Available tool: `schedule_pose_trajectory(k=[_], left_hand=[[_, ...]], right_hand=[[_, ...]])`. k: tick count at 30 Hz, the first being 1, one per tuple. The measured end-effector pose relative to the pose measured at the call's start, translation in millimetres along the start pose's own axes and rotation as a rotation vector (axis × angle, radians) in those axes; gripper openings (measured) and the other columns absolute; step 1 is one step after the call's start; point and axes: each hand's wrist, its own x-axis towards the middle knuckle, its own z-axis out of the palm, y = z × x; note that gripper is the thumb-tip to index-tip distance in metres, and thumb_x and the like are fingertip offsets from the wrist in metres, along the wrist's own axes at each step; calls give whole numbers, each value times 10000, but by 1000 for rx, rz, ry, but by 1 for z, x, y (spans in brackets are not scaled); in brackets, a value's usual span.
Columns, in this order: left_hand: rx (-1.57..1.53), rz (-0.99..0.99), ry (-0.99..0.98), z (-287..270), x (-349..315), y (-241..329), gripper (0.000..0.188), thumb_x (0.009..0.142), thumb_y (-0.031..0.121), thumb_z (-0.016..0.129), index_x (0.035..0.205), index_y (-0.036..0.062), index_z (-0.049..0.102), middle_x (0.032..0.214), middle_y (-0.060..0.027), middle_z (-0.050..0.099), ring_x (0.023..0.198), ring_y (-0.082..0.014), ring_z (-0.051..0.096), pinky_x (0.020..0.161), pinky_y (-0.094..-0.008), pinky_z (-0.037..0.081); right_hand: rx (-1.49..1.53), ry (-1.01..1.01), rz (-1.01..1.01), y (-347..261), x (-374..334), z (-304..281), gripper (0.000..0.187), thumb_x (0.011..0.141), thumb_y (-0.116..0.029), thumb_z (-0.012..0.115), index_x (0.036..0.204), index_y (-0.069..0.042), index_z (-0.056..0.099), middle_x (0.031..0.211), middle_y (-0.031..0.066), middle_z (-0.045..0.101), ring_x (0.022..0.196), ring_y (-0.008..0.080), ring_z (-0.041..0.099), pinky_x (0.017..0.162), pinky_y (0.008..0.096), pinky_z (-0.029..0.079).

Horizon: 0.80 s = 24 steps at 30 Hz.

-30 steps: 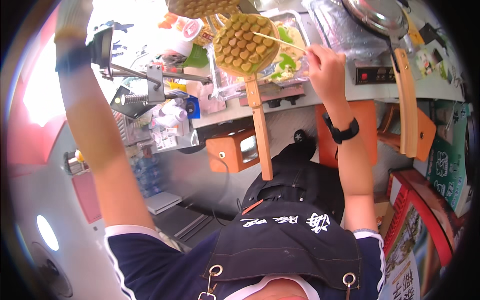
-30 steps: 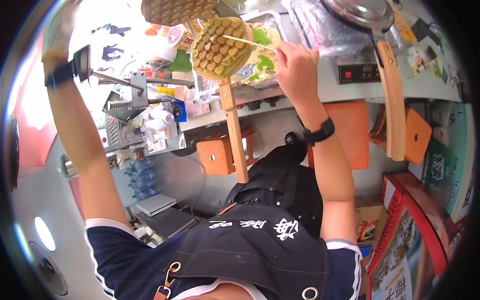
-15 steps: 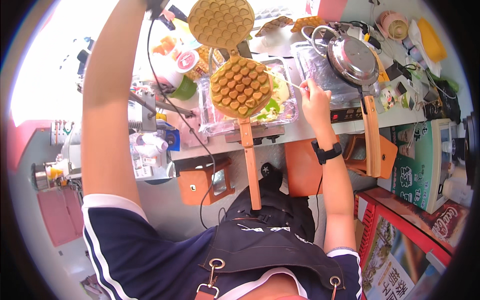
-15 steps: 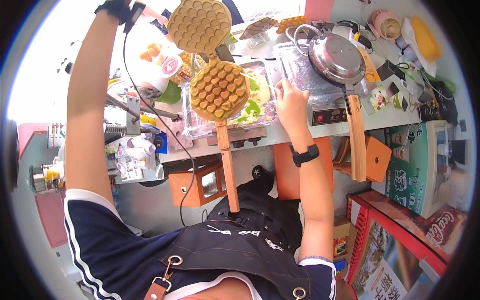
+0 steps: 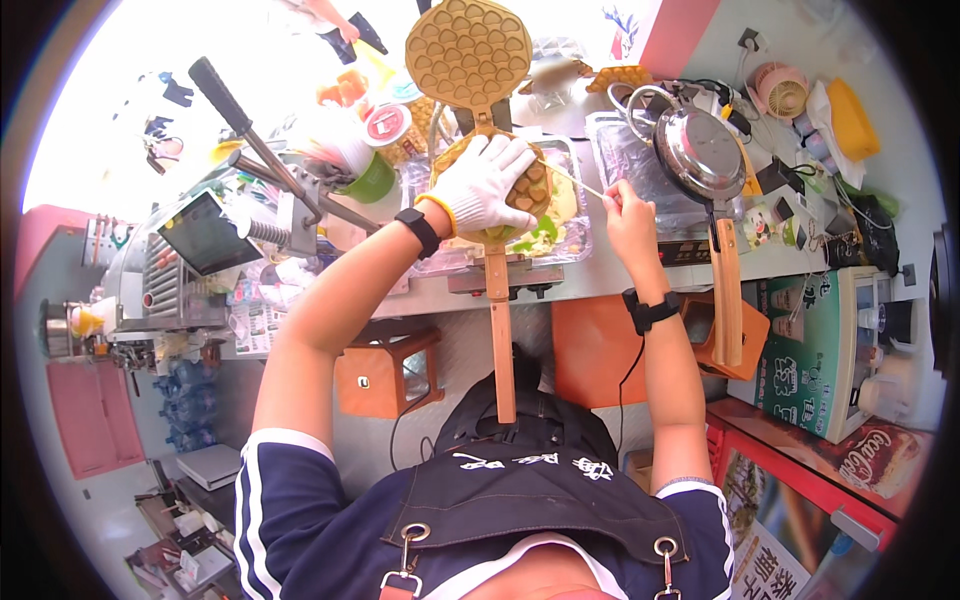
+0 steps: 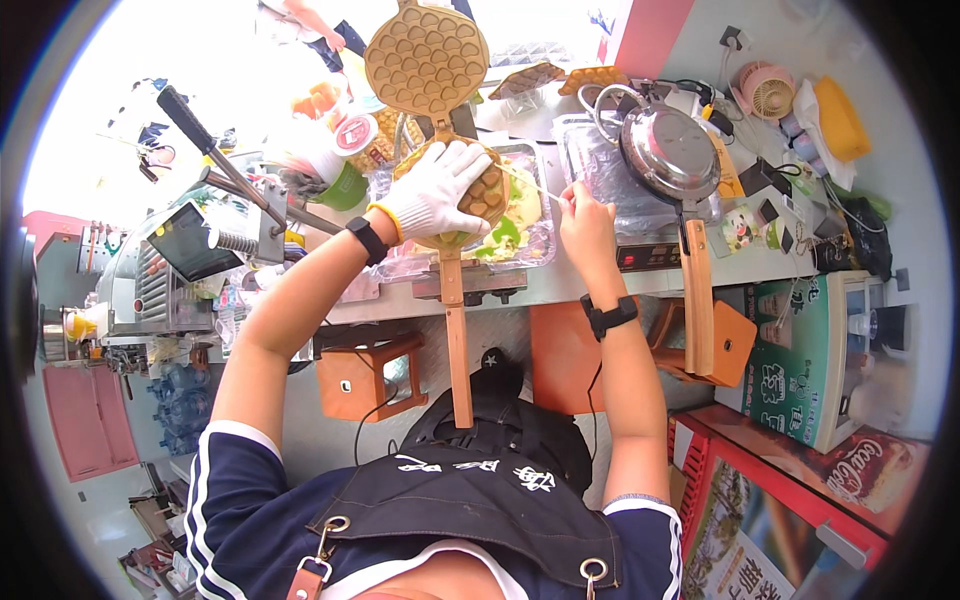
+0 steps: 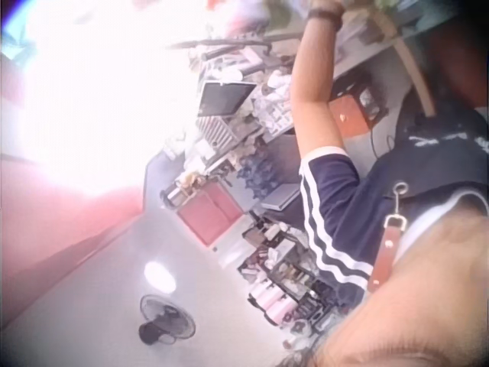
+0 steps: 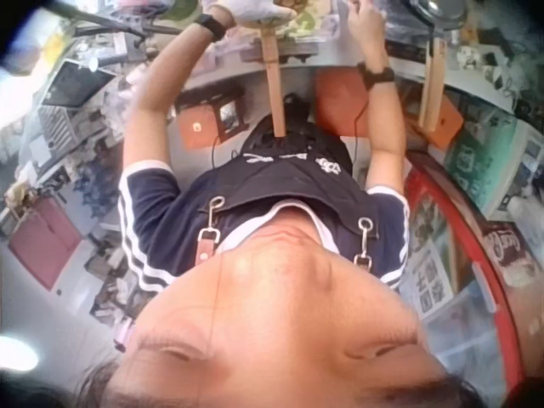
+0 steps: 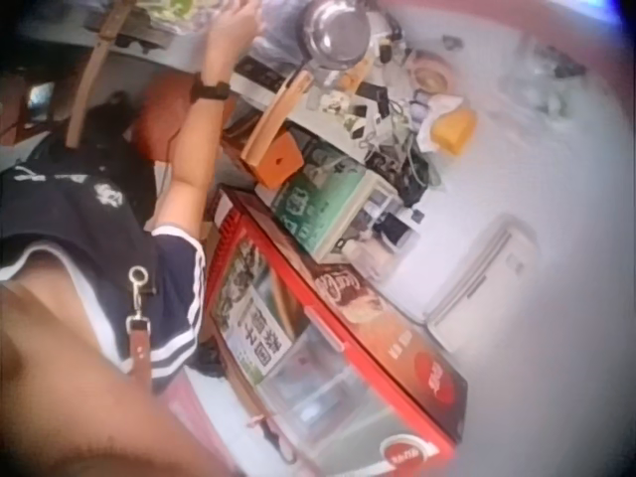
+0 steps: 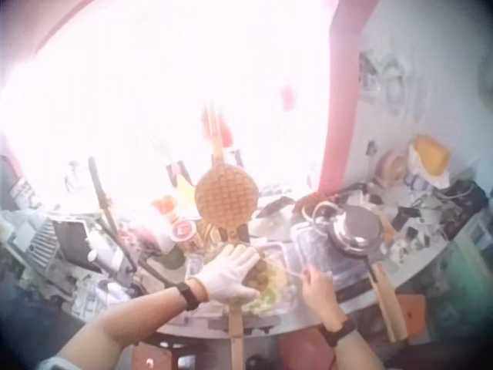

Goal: The person removes a freshly cooked bubble waffle from a waffle iron and folds it into a cone shape. They then scoop green and white ice cream into the cone and drizzle a dark sauce over the top.

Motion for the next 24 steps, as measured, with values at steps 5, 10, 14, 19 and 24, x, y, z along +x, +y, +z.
schedule_pose_trajectory(k=[5,10,14,19,24], left_hand=[[-26,22,13,6,1,0,952,748,612,679,1392,-50,446,1397,-200,450,1282,-363,400,1132,-463,258],[-15,25,21,2,2,2,950,734,598,696,1382,-51,447,1397,-209,447,1282,-377,394,1131,-472,259],[-56,23,30,2,1,0,944,726,585,705,1376,-48,444,1393,-213,448,1277,-387,395,1132,-474,260],[-78,8,-23,-1,1,-2,959,717,581,713,1387,-46,434,1405,-220,443,1286,-403,387,1137,-488,255],[-90,10,28,2,1,0,963,715,584,714,1390,-45,438,1409,-229,440,1280,-415,387,1138,-500,255]], right_hand=[[282,-176,147,33,32,15,177,935,-171,601,860,-21,659,690,117,642,645,239,603,653,376,445],[362,-427,219,39,60,12,199,932,-137,565,886,11,690,708,86,661,659,167,599,638,341,472],[311,-425,212,11,67,30,195,945,-141,569,877,3,681,692,46,627,629,119,559,580,290,436],[422,-232,216,10,44,28,117,915,-153,669,898,-37,660,633,-21,565,544,66,486,478,253,371],[126,-179,82,16,44,18,191,834,-194,722,776,-15,690,728,155,683,696,265,679,647,376,512]])
